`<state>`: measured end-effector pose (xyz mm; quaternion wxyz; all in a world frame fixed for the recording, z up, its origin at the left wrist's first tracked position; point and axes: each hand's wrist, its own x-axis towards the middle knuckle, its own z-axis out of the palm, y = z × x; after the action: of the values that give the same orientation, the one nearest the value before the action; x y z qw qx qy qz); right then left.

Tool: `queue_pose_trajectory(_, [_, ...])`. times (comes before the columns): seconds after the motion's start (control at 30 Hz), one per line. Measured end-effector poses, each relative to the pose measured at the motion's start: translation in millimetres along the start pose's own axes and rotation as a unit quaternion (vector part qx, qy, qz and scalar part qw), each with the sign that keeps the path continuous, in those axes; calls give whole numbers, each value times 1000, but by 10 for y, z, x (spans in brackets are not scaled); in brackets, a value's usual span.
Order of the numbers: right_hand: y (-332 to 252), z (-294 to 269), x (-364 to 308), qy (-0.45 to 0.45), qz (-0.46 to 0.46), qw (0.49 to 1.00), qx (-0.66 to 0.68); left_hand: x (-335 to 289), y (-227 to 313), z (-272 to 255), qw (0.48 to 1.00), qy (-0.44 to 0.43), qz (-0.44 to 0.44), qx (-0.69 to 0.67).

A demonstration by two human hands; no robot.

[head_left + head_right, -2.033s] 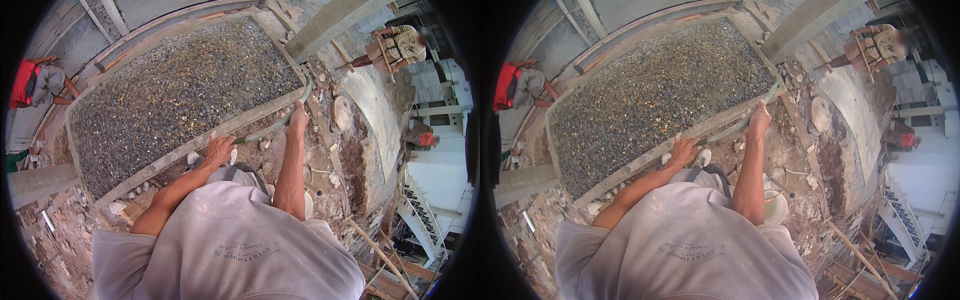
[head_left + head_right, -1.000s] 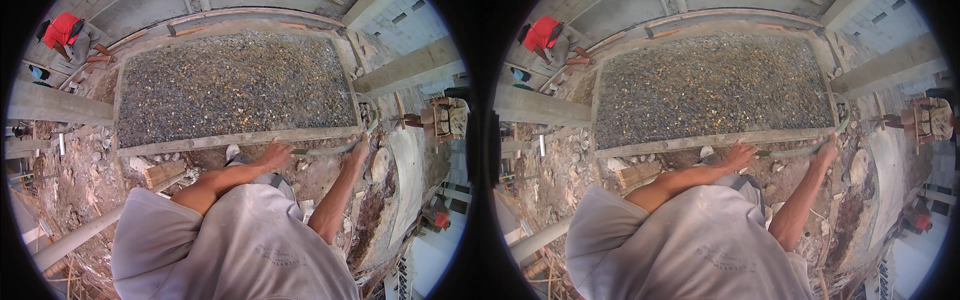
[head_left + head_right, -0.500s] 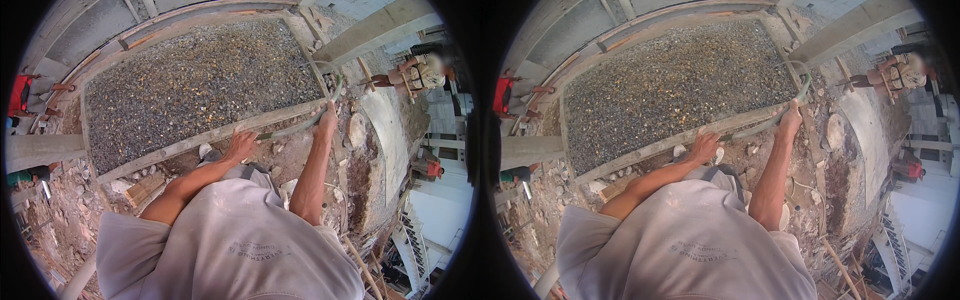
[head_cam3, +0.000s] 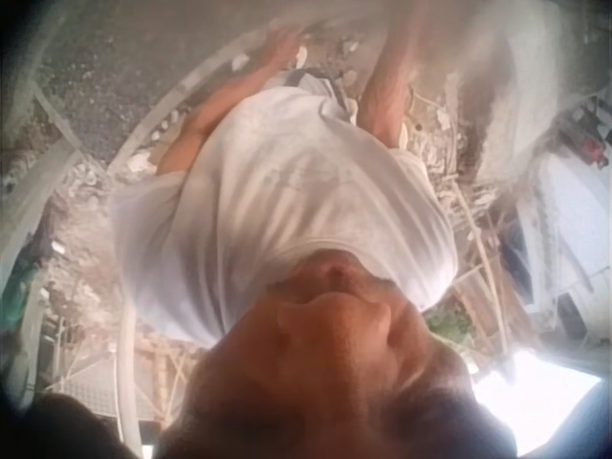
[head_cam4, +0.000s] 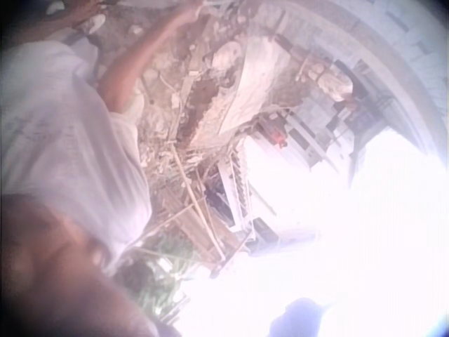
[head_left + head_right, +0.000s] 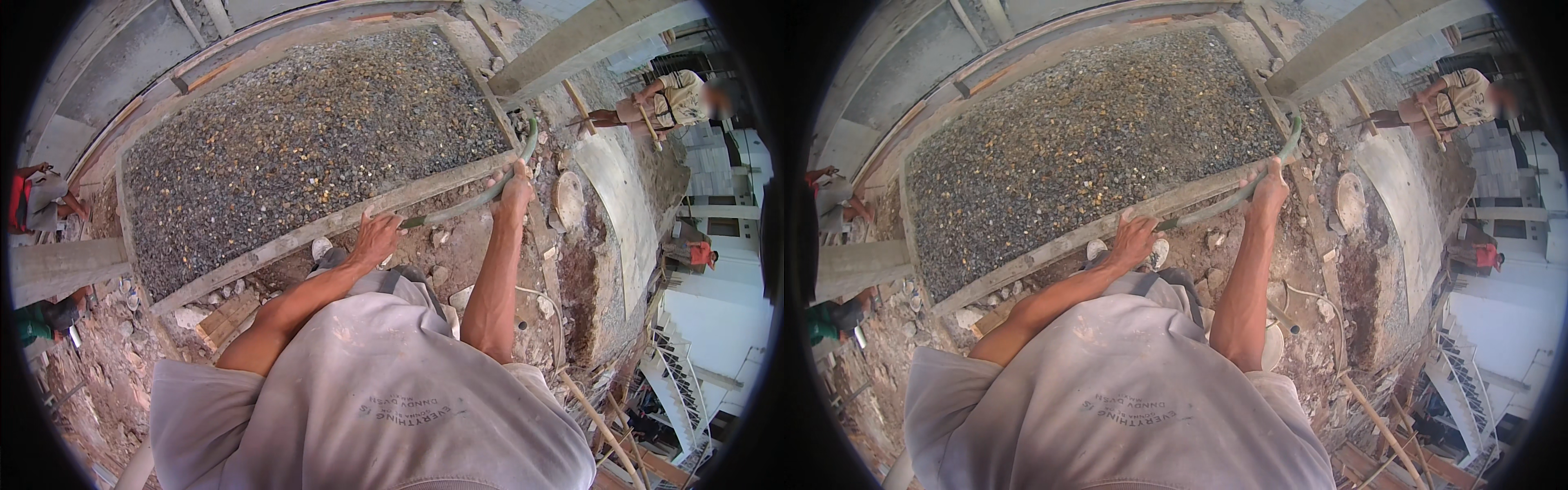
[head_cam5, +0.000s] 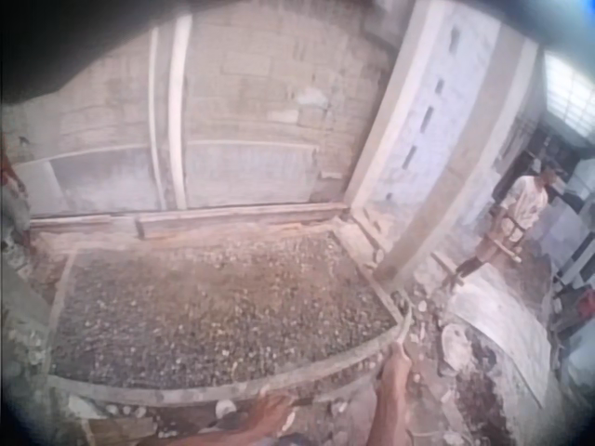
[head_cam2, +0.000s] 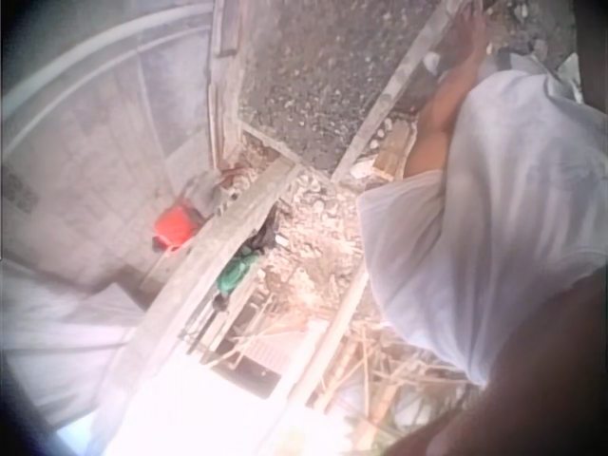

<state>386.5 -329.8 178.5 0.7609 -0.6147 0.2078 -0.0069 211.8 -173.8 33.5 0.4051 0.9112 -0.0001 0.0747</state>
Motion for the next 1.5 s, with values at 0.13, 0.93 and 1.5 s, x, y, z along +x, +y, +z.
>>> queue_pose_trajectory(0.13, [-37,-32,5,15,0,1000,-4,16,36,4,1000,-11,3,2])
queue_pose_trajectory(0.93, [100,-256,27,55,4,998,43,29,-12,56,999,-27,26,24])
queue_pose_trajectory(1.5, [170,-535,23,88,-1,996,33,25,11,103,998,-36,48,28])
